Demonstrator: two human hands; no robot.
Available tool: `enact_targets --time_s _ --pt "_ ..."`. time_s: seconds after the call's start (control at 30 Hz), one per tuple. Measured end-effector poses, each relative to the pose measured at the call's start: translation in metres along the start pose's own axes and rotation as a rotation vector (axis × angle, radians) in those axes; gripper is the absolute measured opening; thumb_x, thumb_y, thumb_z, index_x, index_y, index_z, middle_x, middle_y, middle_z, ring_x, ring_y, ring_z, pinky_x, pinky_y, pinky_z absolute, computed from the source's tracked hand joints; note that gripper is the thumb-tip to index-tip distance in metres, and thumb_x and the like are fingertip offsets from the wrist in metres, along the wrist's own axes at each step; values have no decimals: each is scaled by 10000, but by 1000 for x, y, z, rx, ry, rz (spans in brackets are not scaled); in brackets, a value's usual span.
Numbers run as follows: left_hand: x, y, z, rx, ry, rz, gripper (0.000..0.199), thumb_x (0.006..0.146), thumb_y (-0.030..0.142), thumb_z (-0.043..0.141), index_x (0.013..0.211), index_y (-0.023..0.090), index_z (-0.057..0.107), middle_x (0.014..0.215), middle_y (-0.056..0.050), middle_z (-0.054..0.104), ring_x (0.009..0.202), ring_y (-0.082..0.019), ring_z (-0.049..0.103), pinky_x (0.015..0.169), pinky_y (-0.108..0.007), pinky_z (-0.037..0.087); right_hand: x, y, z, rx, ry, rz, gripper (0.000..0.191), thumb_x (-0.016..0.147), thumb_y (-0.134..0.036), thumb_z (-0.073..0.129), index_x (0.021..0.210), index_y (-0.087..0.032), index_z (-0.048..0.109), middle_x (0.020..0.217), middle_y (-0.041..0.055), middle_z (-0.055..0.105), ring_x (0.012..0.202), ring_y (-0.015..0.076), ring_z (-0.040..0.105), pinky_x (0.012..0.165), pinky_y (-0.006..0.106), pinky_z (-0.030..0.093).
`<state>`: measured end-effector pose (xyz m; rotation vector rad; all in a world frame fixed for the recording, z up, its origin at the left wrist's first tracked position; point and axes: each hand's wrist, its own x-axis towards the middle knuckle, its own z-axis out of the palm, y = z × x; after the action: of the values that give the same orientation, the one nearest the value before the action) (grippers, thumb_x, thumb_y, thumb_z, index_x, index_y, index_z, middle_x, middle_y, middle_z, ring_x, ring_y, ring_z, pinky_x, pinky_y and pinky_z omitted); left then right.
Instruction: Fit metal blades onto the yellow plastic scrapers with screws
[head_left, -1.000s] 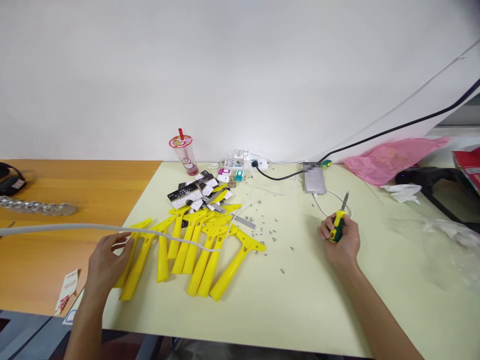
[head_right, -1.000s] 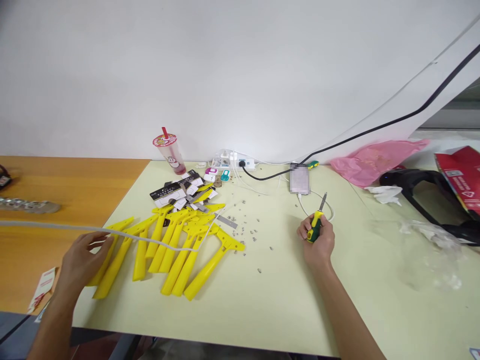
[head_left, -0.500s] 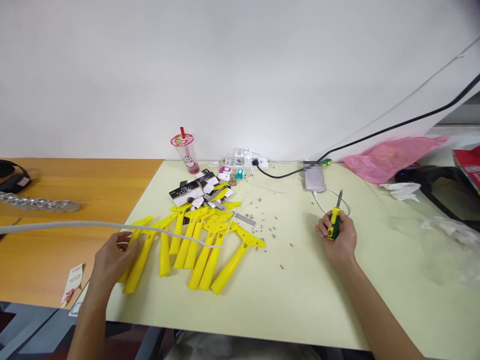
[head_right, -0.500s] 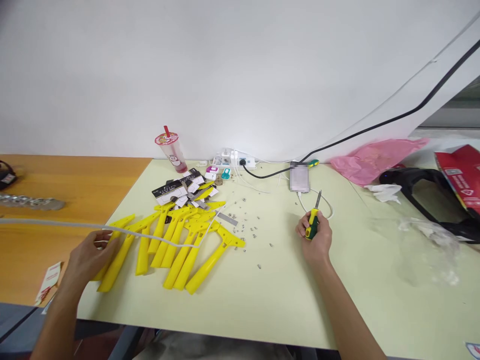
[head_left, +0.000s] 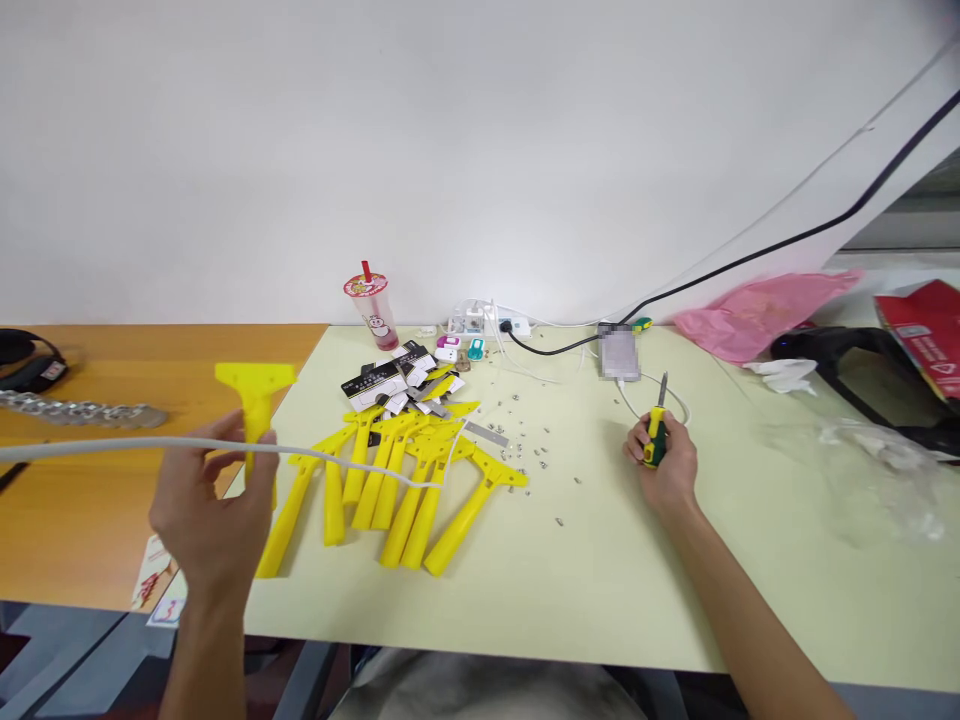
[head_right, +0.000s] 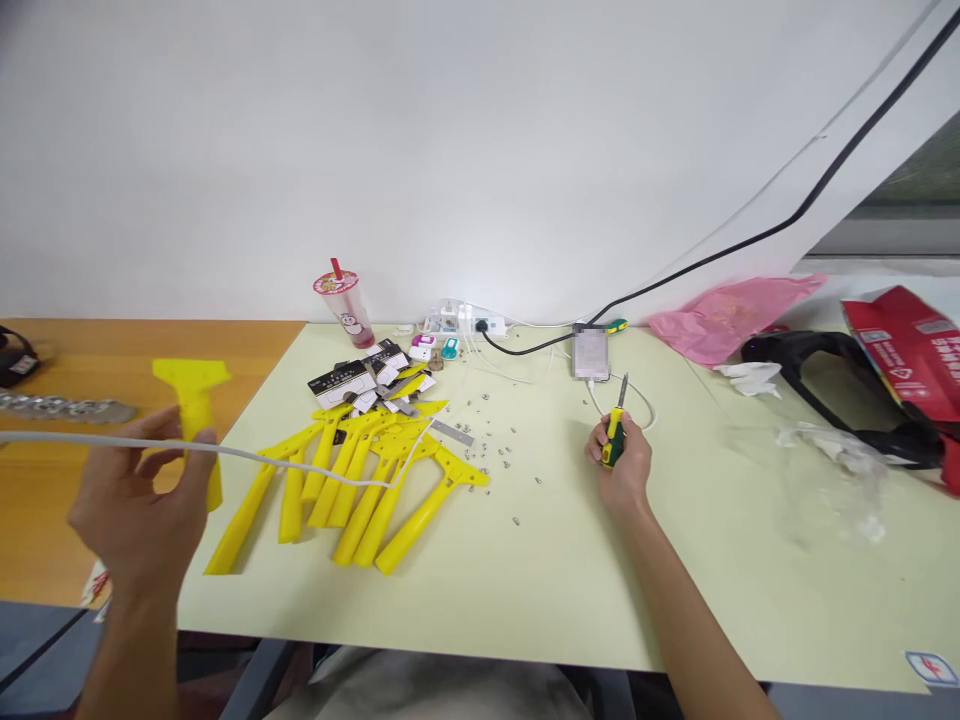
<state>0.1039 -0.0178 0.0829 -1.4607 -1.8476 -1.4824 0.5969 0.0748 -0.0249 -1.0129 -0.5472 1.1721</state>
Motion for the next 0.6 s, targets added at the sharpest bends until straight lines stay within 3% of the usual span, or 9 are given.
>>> enact_targets --time_s 0.1,0.17,0.23,0.33,0.43,0.53,0.6 --pt "6 30 18 -63 66 301 462 804 234 848 1247 166 736 1141 -122 782 896 -225 729 825 -416 631 -1 -1 0 -25 -7 -20 346 855 -529 747 803 -216 611 597 -67 451 452 79 407 416 228 377" --pt "8 49 31 -142 86 358 455 821 193 839 1258 156 718 1157 -129 773 933 -220 724 816 -395 630 -2 -2 1 -49 -13 -45 374 871 -561 738 801 -220 603 599 -69 455 445 77 407 415 232 375" --pt "8 66 43 -236 50 322 419 867 206 810 1268 154 703 1170 -123 758 994 -221 722 836 -391 635 -4 -2 3 -83 -22 -84 409 895 -595 725 787 -224 588 603 -69 470 430 73 401 412 239 375" --pt "7 89 59 -366 -116 243 366 937 257 763 1287 186 687 1205 -99 742 1021 -205 728 901 -394 638 -14 -2 12 -159 -43 -154 445 897 -593 769 755 -227 561 616 -63 529 413 62 396 415 243 383" --pt "8 108 73 -480 -332 291 362 973 270 732 1327 226 674 1193 -73 757 1067 -203 739 952 -381 628 -32 -2 35 -226 -98 -199 444 855 -522 855 762 -235 529 661 -41 635 434 69 458 428 242 414" --pt "7 122 86 -579 -544 361 370 980 267 729 1344 240 668 1161 -62 769 1069 -197 744 930 -350 623 -56 0 69 -241 -227 -208 493 820 -518 883 770 -249 472 962 61 782 699 180 718 559 308 570" --pt "3 130 92 -609 -678 379 374 986 280 724 1354 248 662 1175 -66 771 1069 -198 744 908 -340 622 -71 1 94 -218 -328 -186 490 794 -521 900 800 -254 488 1068 76 791 923 260 783 760 408 652"
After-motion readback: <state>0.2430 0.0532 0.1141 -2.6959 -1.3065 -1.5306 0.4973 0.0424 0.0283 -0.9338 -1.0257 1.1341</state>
